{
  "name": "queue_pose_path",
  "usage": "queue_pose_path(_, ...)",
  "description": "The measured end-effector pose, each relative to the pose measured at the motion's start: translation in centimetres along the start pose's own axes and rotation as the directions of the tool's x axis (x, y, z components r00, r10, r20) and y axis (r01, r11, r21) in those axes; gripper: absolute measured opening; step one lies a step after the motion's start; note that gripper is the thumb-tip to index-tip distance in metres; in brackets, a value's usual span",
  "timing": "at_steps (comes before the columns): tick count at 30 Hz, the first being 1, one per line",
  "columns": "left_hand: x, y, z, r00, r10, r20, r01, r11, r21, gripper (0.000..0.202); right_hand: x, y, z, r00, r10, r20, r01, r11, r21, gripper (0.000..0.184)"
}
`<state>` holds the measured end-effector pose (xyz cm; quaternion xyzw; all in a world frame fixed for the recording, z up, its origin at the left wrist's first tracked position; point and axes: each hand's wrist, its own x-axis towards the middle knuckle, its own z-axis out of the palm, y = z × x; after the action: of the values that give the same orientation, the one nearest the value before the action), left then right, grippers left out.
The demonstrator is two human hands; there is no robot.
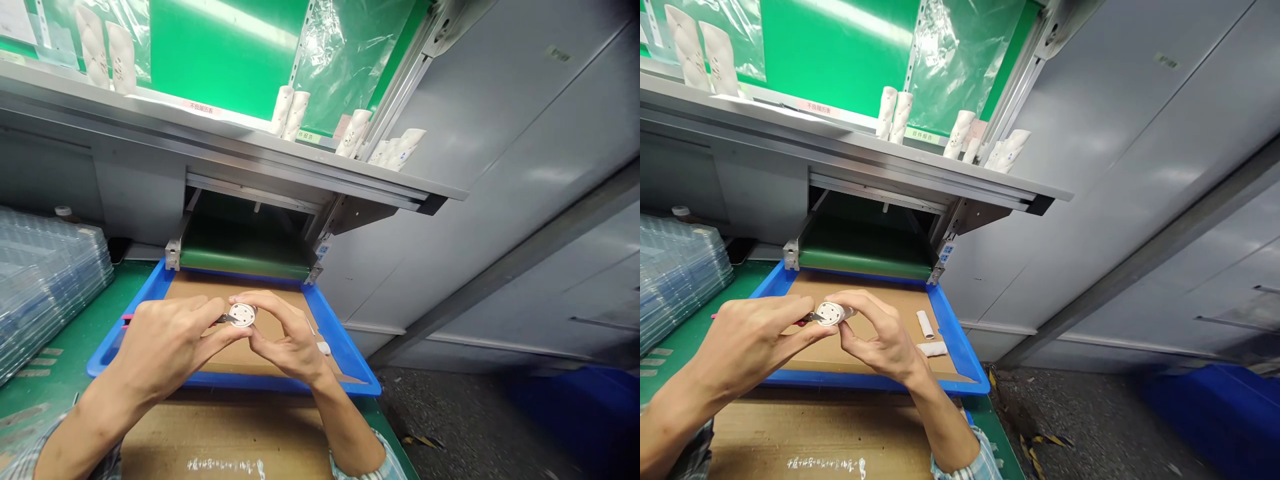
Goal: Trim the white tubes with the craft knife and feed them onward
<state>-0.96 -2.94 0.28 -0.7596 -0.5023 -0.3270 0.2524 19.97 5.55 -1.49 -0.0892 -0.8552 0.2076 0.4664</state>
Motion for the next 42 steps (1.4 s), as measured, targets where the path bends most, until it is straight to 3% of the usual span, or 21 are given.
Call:
queue_pose_path(4, 0.1, 0.1, 0.2, 0.999, -0.037, -0.01, 0.036, 0.994, -0.104, 0.058, 0.0, 0.1, 0.0, 1.0, -0.013, -0.001, 0.013, 1.0, 0.004, 0.042)
queue_pose_path(10, -0.1, 0.0, 0.6, 0.99, -0.139, 0.041, 0.144, 0.928, -0.344, 0.035, -0.2, 0.4, 0.0, 0.999, 0.032, 0.001, -0.032, 0.999, -0.005, 0.035)
queue_pose_path(13, -0.3, -0.3, 0.6, 0.987, -0.126, 0.099, 0.156, 0.899, -0.41, 0.028, -0.3, 0.6, 0.0, 0.995, 0.103, -0.013, -0.101, 0.989, 0.105, 0.035)
queue_pose_path(16, -0.3, -0.4, 0.5, 0.991, -0.074, 0.11, 0.115, 0.892, -0.437, 0.027, -0.4, 0.9, -0.3, 0.978, 0.192, 0.075, -0.206, 0.935, 0.29, 0.043)
queue_pose_path(19, -0.3, -0.4, 0.4, 0.995, -0.069, 0.074, 0.093, 0.916, -0.391, 0.033, -0.5, 1.3, -0.7, 0.97, 0.215, 0.115, -0.243, 0.899, 0.365, 0.049)
queue_pose_path(22, -0.1, -0.3, 0.3, 0.996, -0.091, 0.025, 0.094, 0.967, -0.238, 0.046, -0.5, 1.6, -1.0, 0.976, 0.196, 0.1, -0.218, 0.92, 0.327, 0.043)
queue_pose_path(26, 0.3, -0.2, 0.0, 1.0, -0.031, -0.002, 0.031, 0.995, -0.093, 0.065, -0.3, 1.6, -1.2, 0.983, 0.142, 0.113, -0.168, 0.945, 0.281, 0.038)
queue_pose_path(35, 0.1, -0.1, -0.1, 0.999, -0.029, 0.031, 0.031, 0.997, -0.073, 0.065, -0.2, 1.3, -1.3, 0.988, 0.109, 0.105, -0.131, 0.965, 0.228, 0.038)
queue_pose_path(42, -0.1, 0.1, 0.0, 0.999, -0.015, 0.051, 0.017, 0.999, -0.045, 0.057, -0.1, 1.3, -1.0, 0.997, 0.082, 0.015, -0.083, 0.979, 0.188, 0.032)
